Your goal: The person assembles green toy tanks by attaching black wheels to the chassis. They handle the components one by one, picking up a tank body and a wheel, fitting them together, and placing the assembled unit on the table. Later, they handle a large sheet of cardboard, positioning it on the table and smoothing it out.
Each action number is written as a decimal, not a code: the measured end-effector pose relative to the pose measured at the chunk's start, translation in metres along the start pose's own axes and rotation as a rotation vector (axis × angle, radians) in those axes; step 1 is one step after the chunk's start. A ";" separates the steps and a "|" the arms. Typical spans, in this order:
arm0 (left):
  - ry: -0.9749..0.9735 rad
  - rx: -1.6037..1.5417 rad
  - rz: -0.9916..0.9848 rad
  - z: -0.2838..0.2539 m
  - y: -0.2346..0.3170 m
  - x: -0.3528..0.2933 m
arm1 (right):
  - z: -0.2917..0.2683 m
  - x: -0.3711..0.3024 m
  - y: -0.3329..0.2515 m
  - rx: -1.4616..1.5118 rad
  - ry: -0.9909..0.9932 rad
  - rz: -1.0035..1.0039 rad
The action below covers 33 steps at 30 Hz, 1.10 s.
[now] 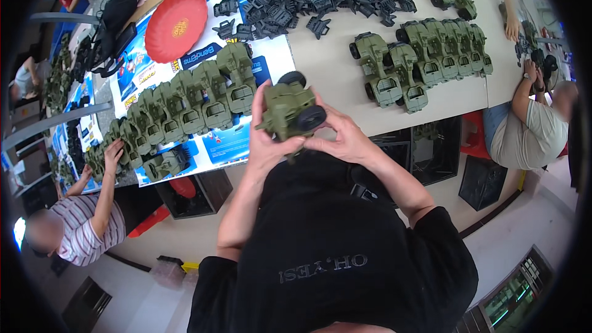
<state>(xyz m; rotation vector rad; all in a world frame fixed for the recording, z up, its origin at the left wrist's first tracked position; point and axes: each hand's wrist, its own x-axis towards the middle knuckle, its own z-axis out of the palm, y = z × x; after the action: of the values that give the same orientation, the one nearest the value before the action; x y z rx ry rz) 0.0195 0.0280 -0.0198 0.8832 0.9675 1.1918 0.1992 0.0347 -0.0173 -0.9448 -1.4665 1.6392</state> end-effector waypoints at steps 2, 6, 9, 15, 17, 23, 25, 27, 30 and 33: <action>0.068 0.018 0.004 -0.010 0.005 -0.011 | -0.024 0.011 0.008 0.034 -0.160 -0.004; 0.060 0.045 -0.029 -0.022 0.014 -0.027 | -0.084 0.094 0.078 -0.417 0.329 0.261; 0.051 0.091 -0.065 -0.019 0.021 -0.031 | -0.096 0.163 0.128 -0.810 0.792 0.353; 0.052 0.037 -0.079 -0.024 0.018 -0.043 | -0.081 0.180 0.128 -0.807 0.703 0.494; 0.036 0.092 -0.032 -0.029 0.017 -0.044 | -0.090 0.167 0.152 -0.788 0.624 0.327; -0.108 0.189 -0.025 -0.032 0.017 -0.041 | -0.042 0.072 0.061 -0.031 0.424 0.159; -0.147 0.251 -0.029 -0.031 0.017 -0.037 | -0.028 0.043 0.004 0.105 0.360 0.181; -0.182 0.377 0.003 -0.030 0.019 -0.031 | -0.026 0.020 -0.020 -0.102 0.310 0.132; -0.207 0.622 0.082 -0.023 0.025 -0.024 | -0.021 0.006 -0.038 -0.421 0.281 -0.149; -0.211 0.735 0.103 -0.010 0.035 -0.022 | -0.021 0.007 -0.042 -0.725 0.135 -0.478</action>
<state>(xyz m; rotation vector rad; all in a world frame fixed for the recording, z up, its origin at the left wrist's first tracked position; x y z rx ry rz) -0.0034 0.0126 0.0122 1.6197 1.2134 0.7937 0.2170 0.0539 0.0221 -0.9431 -2.0387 0.6830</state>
